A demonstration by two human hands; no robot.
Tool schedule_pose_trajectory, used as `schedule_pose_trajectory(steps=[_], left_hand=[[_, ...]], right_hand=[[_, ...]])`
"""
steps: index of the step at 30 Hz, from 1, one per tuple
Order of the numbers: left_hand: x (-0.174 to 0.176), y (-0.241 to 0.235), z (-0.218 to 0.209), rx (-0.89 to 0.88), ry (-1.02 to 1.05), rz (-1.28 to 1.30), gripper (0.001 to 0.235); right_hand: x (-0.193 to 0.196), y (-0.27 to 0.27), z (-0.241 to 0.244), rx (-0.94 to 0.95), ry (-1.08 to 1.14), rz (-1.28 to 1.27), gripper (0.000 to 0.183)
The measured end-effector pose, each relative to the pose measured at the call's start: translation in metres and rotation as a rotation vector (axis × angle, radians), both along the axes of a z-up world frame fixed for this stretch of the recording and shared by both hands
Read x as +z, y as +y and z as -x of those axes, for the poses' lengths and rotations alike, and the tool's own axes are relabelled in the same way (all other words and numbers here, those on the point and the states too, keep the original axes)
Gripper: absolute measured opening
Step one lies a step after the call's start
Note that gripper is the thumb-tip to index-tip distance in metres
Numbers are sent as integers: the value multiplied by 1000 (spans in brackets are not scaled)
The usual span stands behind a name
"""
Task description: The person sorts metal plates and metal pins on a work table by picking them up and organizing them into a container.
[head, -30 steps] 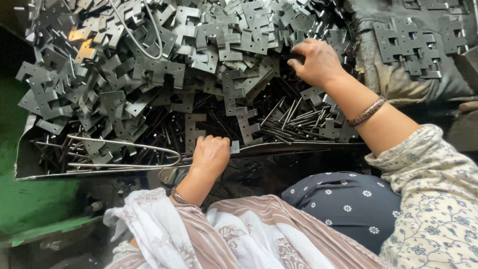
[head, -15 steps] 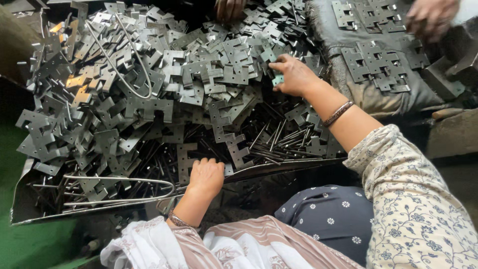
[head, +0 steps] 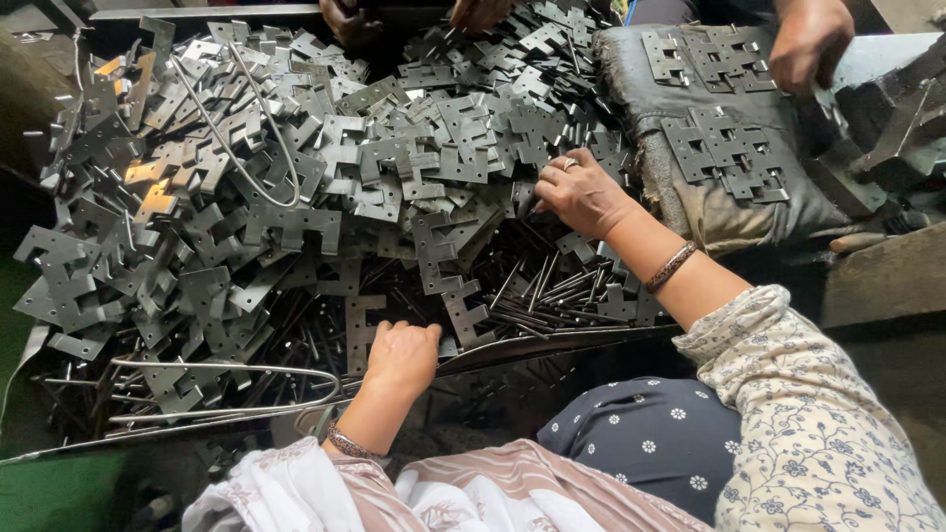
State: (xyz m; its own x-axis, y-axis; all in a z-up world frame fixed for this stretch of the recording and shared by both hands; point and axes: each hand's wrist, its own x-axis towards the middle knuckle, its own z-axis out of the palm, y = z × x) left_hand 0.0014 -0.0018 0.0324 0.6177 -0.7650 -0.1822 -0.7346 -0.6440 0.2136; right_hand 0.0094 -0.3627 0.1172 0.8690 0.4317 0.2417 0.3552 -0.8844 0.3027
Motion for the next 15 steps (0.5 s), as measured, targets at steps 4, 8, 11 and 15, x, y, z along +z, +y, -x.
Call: schedule_pose_trajectory(steps=[4, 8, 11, 15], left_hand=[[22, 5, 1, 10, 8, 351, 27], [25, 12, 1, 283, 522, 926, 12], [19, 16, -4, 431, 1085, 1499, 9], [18, 32, -3, 409, 1479, 1825, 15]], right_hand=[[2, 12, 18, -109, 121, -514, 21], [5, 19, 34, -239, 271, -1680, 16], [10, 18, 44, -408, 452, -2241, 14], [-5, 11, 49, -696, 553, -2403, 22]])
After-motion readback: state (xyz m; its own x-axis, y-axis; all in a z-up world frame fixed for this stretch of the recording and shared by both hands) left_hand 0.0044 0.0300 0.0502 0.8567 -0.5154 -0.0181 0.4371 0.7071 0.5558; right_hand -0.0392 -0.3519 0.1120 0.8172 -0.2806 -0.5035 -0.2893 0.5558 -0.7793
